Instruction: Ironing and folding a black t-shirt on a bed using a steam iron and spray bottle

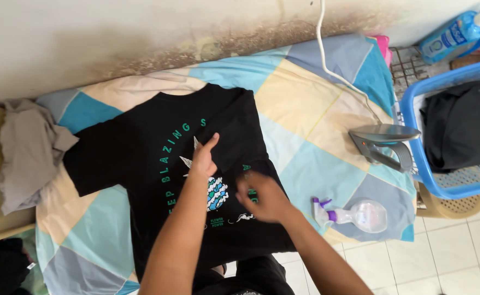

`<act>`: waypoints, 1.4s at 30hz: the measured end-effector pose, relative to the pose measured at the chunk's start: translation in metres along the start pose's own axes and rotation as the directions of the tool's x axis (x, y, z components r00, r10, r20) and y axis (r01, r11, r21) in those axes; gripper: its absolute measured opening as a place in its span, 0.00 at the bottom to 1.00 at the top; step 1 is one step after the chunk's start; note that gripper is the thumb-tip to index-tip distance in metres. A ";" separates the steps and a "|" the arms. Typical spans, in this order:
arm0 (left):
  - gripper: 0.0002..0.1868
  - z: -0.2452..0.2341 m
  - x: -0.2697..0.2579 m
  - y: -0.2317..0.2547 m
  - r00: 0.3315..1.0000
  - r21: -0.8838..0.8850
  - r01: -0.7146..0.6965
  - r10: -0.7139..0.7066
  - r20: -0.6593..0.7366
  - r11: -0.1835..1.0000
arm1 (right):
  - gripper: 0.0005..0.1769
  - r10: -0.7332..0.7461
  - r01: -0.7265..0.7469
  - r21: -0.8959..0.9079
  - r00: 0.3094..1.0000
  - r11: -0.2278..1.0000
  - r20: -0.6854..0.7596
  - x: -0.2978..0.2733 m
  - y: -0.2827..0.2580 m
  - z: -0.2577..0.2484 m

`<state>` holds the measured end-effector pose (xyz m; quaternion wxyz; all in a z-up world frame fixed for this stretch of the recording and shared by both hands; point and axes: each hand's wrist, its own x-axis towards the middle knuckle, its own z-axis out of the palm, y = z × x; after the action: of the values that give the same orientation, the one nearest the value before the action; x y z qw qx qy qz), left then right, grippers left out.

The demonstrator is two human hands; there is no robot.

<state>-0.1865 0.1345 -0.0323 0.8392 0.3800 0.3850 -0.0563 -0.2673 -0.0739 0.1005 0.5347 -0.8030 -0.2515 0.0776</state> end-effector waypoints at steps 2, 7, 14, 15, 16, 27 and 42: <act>0.36 0.009 -0.008 0.015 0.999 0.095 0.033 -0.031 -0.017 0.995 | 0.14 0.055 -0.092 0.126 0.962 0.988 0.269 -0.060 0.009 -0.009; 0.35 0.020 -0.023 0.038 0.989 0.216 -0.090 0.062 0.136 0.972 | 0.32 0.790 -0.743 -0.615 -0.200 0.264 0.580 -0.242 0.088 0.034; 0.33 0.025 -0.038 0.060 0.966 0.013 -0.087 0.081 0.246 0.996 | 0.21 0.891 -0.897 0.119 0.392 0.426 -0.230 -0.318 0.129 0.079; 0.32 0.029 -0.047 0.068 0.968 -0.022 -0.064 0.068 0.242 0.998 | 0.25 0.898 -0.935 0.026 0.330 0.352 -0.290 -0.318 0.124 0.084; 0.32 0.026 -0.044 0.072 0.966 -0.017 -0.065 0.068 0.248 0.998 | 0.25 0.897 -0.935 0.033 0.330 0.354 -0.294 -0.332 0.125 0.098; 0.17 -0.023 -0.044 0.156 0.963 -0.094 -0.145 0.163 0.216 0.985 | 0.12 0.046 -0.082 -0.345 0.993 0.935 -0.112 -0.312 -0.015 0.229; 0.17 -0.154 0.032 0.155 0.812 0.876 -0.355 0.572 0.117 0.325 | 0.04 -0.089 0.147 -0.224 0.964 0.963 0.252 -0.139 -0.051 0.180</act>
<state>-0.1970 0.3545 -0.0261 0.4601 0.8469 0.2632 0.0421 -0.4745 0.0211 0.0512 0.4027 -0.8301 -0.3695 0.1106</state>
